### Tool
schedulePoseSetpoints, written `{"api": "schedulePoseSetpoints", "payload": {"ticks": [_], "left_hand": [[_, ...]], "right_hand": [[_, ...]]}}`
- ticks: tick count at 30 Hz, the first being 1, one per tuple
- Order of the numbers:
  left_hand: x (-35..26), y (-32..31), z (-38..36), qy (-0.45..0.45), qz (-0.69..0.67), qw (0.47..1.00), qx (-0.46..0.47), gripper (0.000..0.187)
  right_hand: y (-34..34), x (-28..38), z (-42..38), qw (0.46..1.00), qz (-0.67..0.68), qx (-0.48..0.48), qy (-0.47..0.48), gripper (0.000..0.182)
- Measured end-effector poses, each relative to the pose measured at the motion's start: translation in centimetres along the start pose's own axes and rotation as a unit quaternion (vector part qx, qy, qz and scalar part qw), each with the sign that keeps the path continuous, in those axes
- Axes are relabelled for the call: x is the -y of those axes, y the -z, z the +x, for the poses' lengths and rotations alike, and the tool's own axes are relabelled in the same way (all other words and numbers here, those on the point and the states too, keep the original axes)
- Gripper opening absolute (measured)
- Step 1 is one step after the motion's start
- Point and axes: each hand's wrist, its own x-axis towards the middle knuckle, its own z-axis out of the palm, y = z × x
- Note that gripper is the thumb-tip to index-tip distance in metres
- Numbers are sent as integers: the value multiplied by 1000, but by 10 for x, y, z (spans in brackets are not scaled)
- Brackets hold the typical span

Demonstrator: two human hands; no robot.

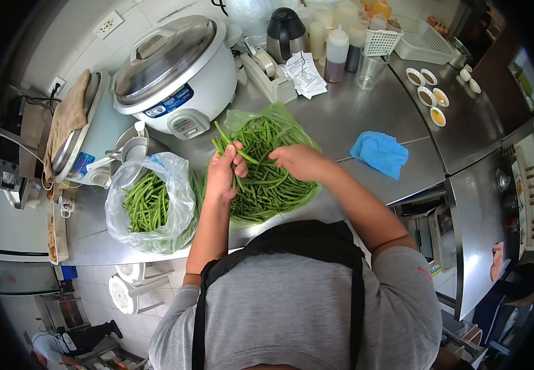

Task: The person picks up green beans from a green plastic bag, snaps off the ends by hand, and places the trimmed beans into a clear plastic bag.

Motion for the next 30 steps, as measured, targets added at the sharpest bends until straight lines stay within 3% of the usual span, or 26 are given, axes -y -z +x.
{"api": "schedulePoseSetpoints", "payload": {"ticks": [2, 5, 8, 11, 14, 17, 20, 23, 30], "left_hand": [[1, -1, 1, 4, -14, 1000, 5, 17], [3, -5, 1, 2, -26, 1000, 0, 17], [3, -10, 1, -13, -12, 1000, -8, 17], [7, -19, -2, -60, 42, 997, -28, 15], [12, -26, -8, -130, 208, 969, -4, 12], [22, -33, -15, -140, 283, 949, 16, 10], [22, -24, -8, -144, 234, 961, -46, 10], [12, -10, 0, -139, 180, 971, -77, 12], [11, -5, 5, -101, 250, 962, -35, 13]], "right_hand": [[-7, 8, 2, 999, 12, -19, 38, 24], [-7, 15, 6, 993, 113, 21, 14, 20], [-6, 21, 7, 995, 96, 12, 10, 16], [-3, 33, 6, 998, 5, -66, -14, 15], [-8, 17, 12, 987, -16, -162, -16, 18], [-8, 2, 19, 977, 117, -158, -87, 19], [-2, -12, 20, 974, -44, -210, -71, 21], [4, -9, 8, 944, -292, -30, -150, 21], [-15, -24, 1, 927, -360, -94, -44, 11]]}}
